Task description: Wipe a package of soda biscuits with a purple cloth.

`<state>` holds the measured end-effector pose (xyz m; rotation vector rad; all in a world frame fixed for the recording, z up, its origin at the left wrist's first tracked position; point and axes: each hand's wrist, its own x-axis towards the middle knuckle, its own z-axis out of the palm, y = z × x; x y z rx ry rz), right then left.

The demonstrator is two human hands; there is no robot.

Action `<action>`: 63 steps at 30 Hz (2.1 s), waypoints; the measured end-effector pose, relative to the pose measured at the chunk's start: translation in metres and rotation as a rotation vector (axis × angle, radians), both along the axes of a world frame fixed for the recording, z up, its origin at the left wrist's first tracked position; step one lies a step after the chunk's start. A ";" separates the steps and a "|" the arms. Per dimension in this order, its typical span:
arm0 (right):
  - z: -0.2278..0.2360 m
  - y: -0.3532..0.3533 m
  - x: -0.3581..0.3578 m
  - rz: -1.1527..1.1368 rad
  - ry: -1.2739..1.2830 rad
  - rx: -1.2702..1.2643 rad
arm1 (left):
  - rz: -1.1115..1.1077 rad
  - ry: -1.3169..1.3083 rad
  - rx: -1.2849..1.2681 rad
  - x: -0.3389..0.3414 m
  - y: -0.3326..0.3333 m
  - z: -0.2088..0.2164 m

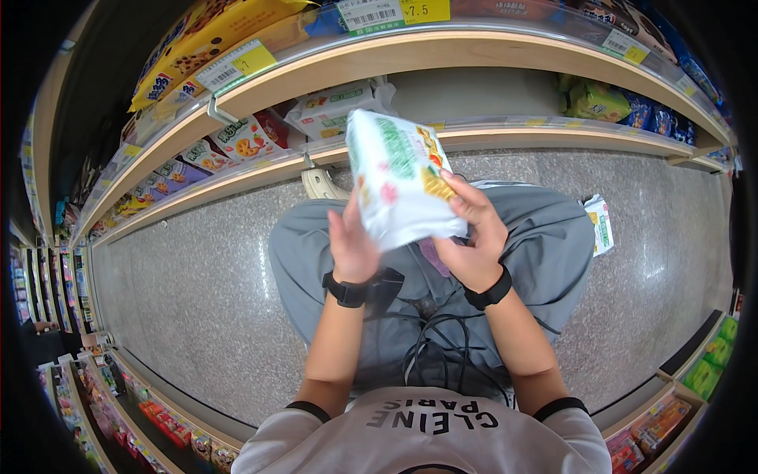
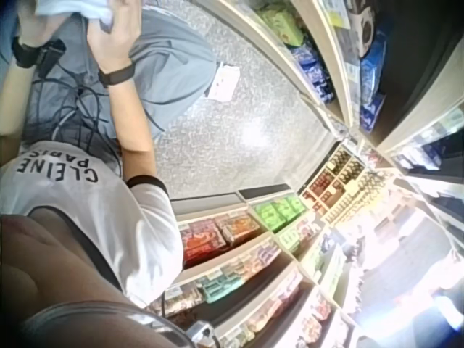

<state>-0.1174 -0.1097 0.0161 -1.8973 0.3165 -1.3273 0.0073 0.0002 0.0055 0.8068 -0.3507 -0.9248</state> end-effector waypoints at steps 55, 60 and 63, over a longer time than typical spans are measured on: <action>0.066 -0.114 0.003 -0.001 0.429 0.068 | 0.285 -1.605 0.065 0.067 -0.096 0.066; 0.027 -0.154 0.028 -0.074 0.472 -0.003 | 0.558 -1.884 0.298 0.071 -0.106 0.043; 0.020 -0.159 0.039 0.002 0.549 0.114 | 0.515 -1.951 0.387 0.079 -0.109 0.038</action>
